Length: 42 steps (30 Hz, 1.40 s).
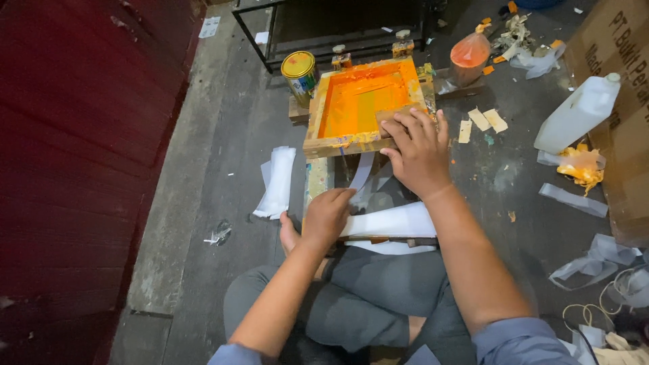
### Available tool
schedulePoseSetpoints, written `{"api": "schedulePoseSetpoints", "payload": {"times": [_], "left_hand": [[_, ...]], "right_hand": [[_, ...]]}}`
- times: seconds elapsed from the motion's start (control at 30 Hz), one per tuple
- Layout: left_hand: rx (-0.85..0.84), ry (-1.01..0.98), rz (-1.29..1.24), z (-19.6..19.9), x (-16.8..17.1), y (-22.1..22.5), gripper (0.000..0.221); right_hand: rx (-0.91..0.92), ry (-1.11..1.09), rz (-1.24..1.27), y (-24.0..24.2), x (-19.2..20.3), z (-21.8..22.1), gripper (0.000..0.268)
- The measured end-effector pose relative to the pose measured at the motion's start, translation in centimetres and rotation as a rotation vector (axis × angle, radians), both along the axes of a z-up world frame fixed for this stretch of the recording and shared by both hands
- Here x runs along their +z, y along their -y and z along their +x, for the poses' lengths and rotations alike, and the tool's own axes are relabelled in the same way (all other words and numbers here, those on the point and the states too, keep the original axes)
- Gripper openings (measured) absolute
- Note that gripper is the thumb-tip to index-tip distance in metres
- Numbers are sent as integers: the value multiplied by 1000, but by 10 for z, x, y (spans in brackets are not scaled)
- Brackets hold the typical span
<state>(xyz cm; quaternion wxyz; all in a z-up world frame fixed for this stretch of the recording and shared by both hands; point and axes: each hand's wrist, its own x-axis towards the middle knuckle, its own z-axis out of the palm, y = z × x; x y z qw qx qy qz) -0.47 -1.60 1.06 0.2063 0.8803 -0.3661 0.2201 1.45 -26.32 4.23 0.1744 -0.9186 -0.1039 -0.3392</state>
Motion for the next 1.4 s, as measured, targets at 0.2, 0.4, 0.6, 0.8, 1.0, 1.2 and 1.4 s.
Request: {"api": "schedulePoseSetpoints", "payload": {"times": [0.2,0.4,0.6,0.8,1.0,1.2,1.4], "left_hand": [[155,-252,-282,-18,-26,-60,34],[257,-859,-941,-12,-22,-78,18],[184,-1063,-1352,5,-62,-78,12],[122,-1165,-1374,6,-72,-71,18],[86,-1272,-1435,10,-75,-69,18],[42,-1349,-1510,14,-77,-70,21],[8,-1402,-1550,14,-75,-71,18]], "right_hand": [[4,-59,-5,2,2,-6,48],[2,-158,-17,0,-2,-15,51],[25,-274,-27,4,-22,-10,61],[36,-375,-71,10,-34,-7,74],[-25,-516,-220,7,-53,1,85],[-69,-744,-277,-6,-35,2,74],[311,-686,96,-43,5,-11,71]]}}
